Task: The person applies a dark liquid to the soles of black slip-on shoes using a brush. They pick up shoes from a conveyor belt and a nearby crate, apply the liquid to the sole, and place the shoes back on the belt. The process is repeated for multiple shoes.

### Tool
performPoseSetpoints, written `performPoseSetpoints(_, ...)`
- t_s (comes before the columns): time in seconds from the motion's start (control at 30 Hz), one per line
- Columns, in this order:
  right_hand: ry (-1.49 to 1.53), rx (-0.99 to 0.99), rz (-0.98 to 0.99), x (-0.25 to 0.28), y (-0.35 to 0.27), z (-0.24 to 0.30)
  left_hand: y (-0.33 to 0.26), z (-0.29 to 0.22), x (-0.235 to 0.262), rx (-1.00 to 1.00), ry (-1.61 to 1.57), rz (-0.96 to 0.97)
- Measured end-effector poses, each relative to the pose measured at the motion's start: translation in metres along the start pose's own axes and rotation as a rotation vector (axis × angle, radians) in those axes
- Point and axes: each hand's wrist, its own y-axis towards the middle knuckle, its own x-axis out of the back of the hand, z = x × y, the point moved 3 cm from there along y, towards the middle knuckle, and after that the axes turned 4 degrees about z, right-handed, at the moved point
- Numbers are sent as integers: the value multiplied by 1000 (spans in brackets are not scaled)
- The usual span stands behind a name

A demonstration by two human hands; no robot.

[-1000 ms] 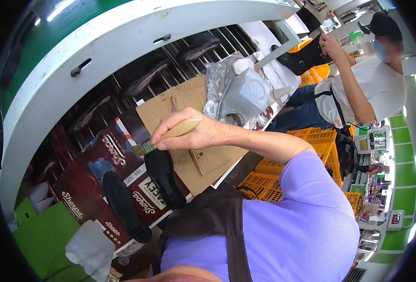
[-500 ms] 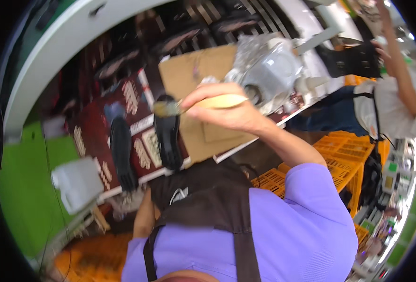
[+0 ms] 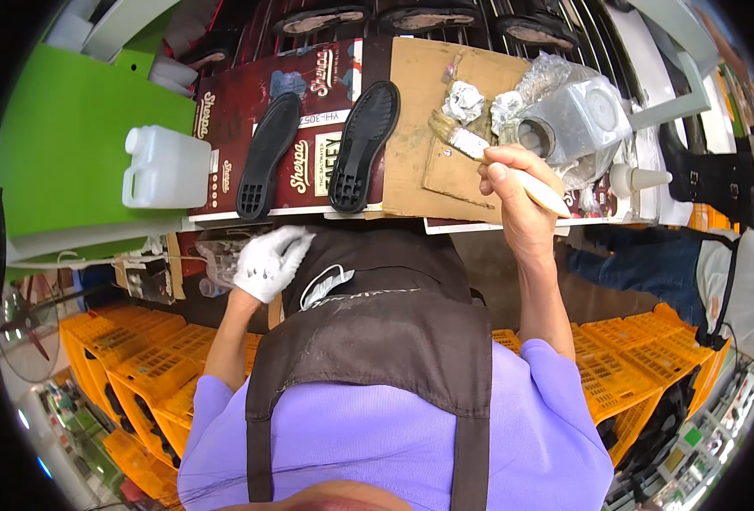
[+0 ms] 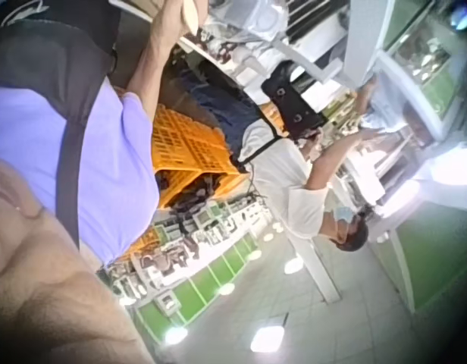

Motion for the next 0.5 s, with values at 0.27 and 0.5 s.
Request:
performPoseSetpoints(0.27, 76, -79, 36, -1, 22, -8, 56, -26, -64, 25, 121, -430)
performPoseSetpoints(0.5, 66, -86, 20, -14, 17, -17, 63, -9, -82, -68, -117, -540)
